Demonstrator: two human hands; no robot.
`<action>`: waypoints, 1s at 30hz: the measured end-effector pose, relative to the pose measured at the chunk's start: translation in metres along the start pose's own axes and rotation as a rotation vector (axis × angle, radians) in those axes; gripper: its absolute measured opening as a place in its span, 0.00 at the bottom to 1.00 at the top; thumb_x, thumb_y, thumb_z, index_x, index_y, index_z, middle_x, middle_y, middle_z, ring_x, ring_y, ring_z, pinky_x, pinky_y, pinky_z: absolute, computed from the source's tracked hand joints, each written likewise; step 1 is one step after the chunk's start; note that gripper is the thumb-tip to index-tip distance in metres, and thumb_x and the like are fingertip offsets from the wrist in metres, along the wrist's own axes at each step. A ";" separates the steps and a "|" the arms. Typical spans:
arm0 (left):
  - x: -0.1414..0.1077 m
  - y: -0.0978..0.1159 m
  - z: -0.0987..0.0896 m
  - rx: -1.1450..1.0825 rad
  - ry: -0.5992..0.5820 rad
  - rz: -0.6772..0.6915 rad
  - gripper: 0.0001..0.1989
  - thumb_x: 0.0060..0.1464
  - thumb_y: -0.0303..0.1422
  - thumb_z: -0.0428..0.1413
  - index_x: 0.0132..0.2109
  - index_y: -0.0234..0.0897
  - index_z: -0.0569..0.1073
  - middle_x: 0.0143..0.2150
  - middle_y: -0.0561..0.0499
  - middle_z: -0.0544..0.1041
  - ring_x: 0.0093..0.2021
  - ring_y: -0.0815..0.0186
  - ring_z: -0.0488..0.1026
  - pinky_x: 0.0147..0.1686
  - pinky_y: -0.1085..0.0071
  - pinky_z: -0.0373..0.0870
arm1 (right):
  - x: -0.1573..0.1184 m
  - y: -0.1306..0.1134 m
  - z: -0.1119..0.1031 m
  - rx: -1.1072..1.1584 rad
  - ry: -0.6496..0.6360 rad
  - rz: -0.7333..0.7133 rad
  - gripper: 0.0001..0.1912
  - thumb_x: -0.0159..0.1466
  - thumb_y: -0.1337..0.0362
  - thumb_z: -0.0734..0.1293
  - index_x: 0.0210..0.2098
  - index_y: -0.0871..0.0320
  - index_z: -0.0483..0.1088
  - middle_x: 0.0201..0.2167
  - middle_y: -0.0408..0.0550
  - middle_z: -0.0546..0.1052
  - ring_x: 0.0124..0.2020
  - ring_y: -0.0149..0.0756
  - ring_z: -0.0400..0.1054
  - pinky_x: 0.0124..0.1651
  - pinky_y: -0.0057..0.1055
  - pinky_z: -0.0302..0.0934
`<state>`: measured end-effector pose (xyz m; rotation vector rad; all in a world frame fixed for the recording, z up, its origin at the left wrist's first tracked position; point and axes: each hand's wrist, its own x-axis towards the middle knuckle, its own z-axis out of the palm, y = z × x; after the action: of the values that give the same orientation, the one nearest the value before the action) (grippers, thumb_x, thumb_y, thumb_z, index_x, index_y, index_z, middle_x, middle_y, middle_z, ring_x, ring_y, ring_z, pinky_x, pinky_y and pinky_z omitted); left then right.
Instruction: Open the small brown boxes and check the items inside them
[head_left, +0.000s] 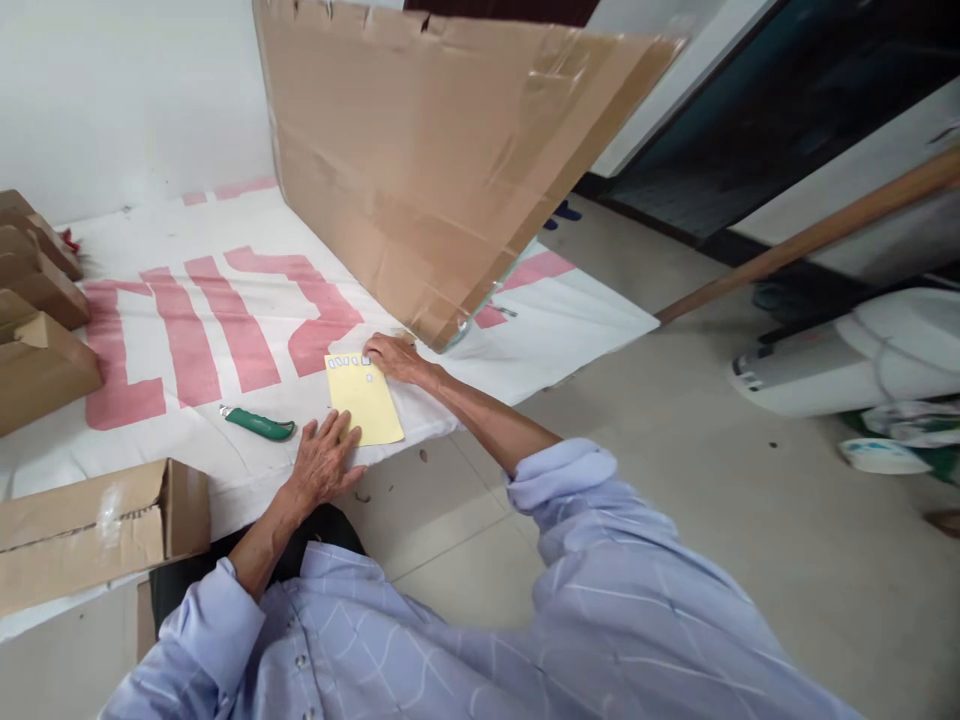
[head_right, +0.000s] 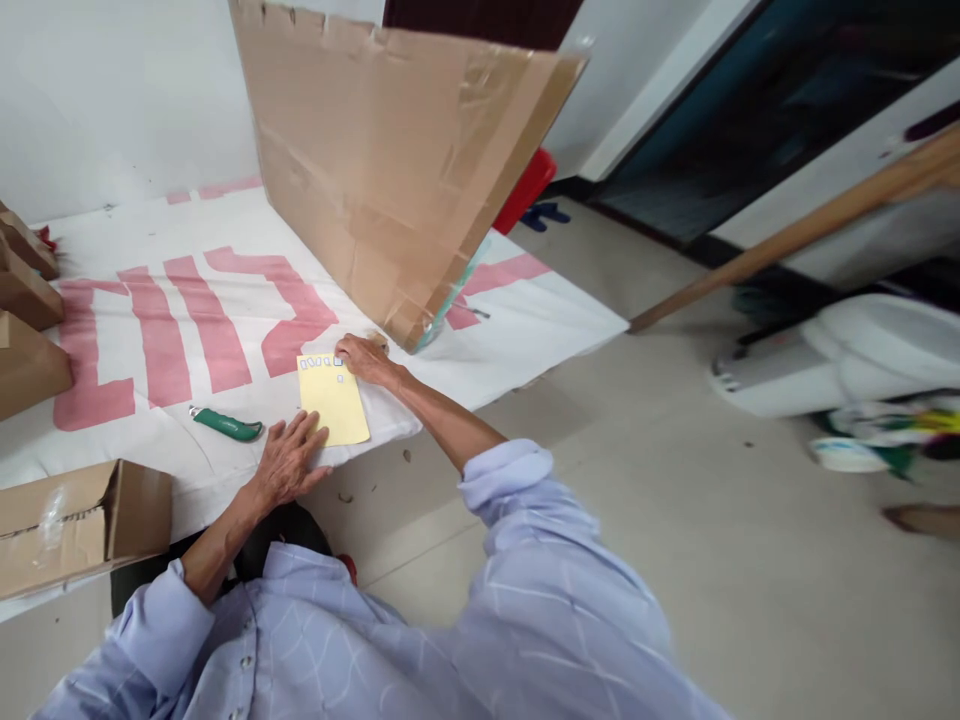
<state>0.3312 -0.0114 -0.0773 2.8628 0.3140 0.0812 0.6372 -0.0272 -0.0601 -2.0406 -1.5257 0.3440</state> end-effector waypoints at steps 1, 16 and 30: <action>0.001 0.001 0.000 0.005 -0.006 -0.005 0.34 0.67 0.47 0.60 0.72 0.36 0.69 0.79 0.31 0.63 0.79 0.40 0.59 0.72 0.40 0.57 | -0.002 -0.003 -0.004 0.007 0.036 0.009 0.10 0.65 0.70 0.61 0.34 0.56 0.73 0.40 0.51 0.80 0.41 0.41 0.69 0.50 0.34 0.61; -0.011 0.041 -0.040 -0.039 0.038 -0.018 0.37 0.67 0.44 0.61 0.76 0.34 0.63 0.80 0.29 0.61 0.80 0.40 0.59 0.68 0.38 0.65 | -0.116 -0.100 0.018 0.322 0.258 -0.051 0.12 0.70 0.57 0.60 0.44 0.54 0.73 0.39 0.48 0.80 0.37 0.41 0.75 0.42 0.36 0.70; -0.325 -0.061 -0.191 -0.166 1.109 -1.018 0.24 0.53 0.49 0.68 0.52 0.40 0.81 0.56 0.43 0.83 0.56 0.47 0.80 0.56 0.50 0.79 | -0.148 -0.220 0.107 0.599 -0.090 -0.359 0.28 0.68 0.49 0.74 0.64 0.49 0.71 0.58 0.55 0.77 0.54 0.49 0.75 0.56 0.49 0.74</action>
<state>-0.0145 0.0222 0.0825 1.8691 1.7358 1.3508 0.3596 -0.0939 -0.0391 -1.2815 -1.5658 0.6613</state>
